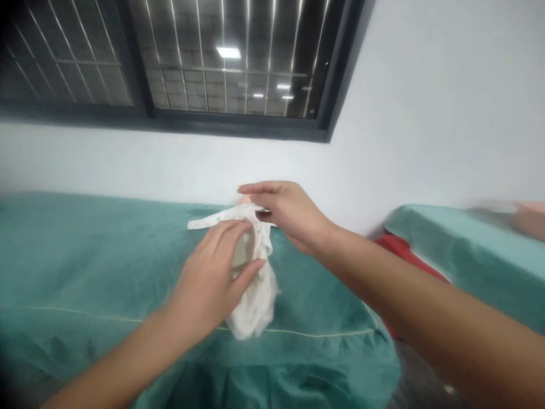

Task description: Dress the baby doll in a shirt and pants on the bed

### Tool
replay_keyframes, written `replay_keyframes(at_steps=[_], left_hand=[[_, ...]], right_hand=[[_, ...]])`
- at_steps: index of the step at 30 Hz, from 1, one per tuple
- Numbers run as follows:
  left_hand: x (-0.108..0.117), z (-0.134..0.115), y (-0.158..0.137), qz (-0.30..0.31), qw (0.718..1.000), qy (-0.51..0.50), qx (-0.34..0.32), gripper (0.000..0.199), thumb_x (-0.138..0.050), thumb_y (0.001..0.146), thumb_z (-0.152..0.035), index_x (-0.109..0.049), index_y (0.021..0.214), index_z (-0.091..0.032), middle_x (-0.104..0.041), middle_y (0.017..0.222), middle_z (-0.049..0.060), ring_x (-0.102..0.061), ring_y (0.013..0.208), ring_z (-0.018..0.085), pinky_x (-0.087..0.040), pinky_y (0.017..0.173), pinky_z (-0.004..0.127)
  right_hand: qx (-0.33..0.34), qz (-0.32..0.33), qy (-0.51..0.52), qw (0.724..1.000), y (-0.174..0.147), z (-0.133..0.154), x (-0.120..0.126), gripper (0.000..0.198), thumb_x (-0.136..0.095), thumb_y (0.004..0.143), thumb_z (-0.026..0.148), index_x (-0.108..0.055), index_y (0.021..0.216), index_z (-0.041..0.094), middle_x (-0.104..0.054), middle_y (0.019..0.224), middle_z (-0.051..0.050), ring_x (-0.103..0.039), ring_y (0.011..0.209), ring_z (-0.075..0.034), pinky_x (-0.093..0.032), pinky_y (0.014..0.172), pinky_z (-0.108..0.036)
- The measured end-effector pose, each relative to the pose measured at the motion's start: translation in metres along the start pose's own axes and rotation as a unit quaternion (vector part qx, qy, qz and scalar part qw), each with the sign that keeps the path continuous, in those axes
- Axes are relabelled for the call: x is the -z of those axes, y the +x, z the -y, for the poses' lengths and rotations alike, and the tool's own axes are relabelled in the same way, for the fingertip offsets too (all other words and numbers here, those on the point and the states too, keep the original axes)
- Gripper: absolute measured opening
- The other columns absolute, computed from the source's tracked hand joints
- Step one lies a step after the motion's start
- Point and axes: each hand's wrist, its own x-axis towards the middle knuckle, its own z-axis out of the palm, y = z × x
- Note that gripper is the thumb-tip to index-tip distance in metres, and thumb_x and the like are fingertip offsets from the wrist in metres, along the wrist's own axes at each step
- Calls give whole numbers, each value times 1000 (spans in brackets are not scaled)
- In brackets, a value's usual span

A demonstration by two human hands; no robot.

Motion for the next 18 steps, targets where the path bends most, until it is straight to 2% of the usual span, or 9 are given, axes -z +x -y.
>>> replay_keyframes(at_steps=[2,4,7,8,10,13,15,18], left_hand=[[-18,14,0,47,996,35,69,38,-56,89,-42,-48,120,-22,-60,114,9,-61,97,26,-49,84,40],[-27,31,4,101,987,51,116,30,-52,91,-42,-51,112,-22,-63,103,7,-63,82,24,-49,75,37],[-24,56,14,152,980,37,124,16,-45,94,-33,-57,96,-22,-65,92,6,-62,78,22,-46,72,34],[-20,62,18,146,981,17,123,16,-45,94,-30,-58,93,-22,-66,91,5,-62,81,22,-46,74,34],[-8,72,27,94,985,-48,138,14,-46,92,-27,-59,91,-22,-67,93,4,-61,86,21,-46,77,33],[14,75,41,-11,969,-172,175,11,-49,89,-24,-58,93,-21,-66,92,2,-60,84,18,-46,74,29],[28,74,50,-25,954,-240,178,11,-53,84,-21,-60,93,-20,-65,86,1,-59,76,15,-46,68,26],[46,73,62,-20,940,-302,158,14,-57,79,-17,-62,92,-19,-63,82,1,-56,71,14,-45,65,26]], right_hand=[[-13,10,36,999,1,-15,0,25,-66,82,25,-73,105,18,-68,119,-9,-64,103,-21,-55,85,-35],[-16,14,67,998,1,-25,3,23,-66,83,26,-73,103,19,-65,125,-9,-62,108,-21,-55,90,-36],[3,13,68,998,-1,-30,12,15,-68,82,27,-75,94,21,-64,128,-6,-62,110,-20,-54,94,-36],[15,10,50,999,-2,-30,16,13,-68,82,27,-75,91,22,-63,129,-5,-62,109,-20,-53,94,-35],[33,12,-20,999,-4,-29,24,12,-67,82,28,-75,90,23,-65,125,-4,-63,105,-19,-53,90,-34],[21,41,-159,986,-9,-26,29,18,-66,82,34,-76,94,24,-73,98,-3,-65,83,-17,-53,73,-31],[13,70,-229,971,-12,-22,27,20,-69,79,39,-76,92,24,-72,79,-1,-62,69,-16,-48,62,-28],[21,141,-278,950,-17,-9,19,21,-72,76,43,-74,80,23,-66,67,1,-58,60,-14,-42,55,-26]])
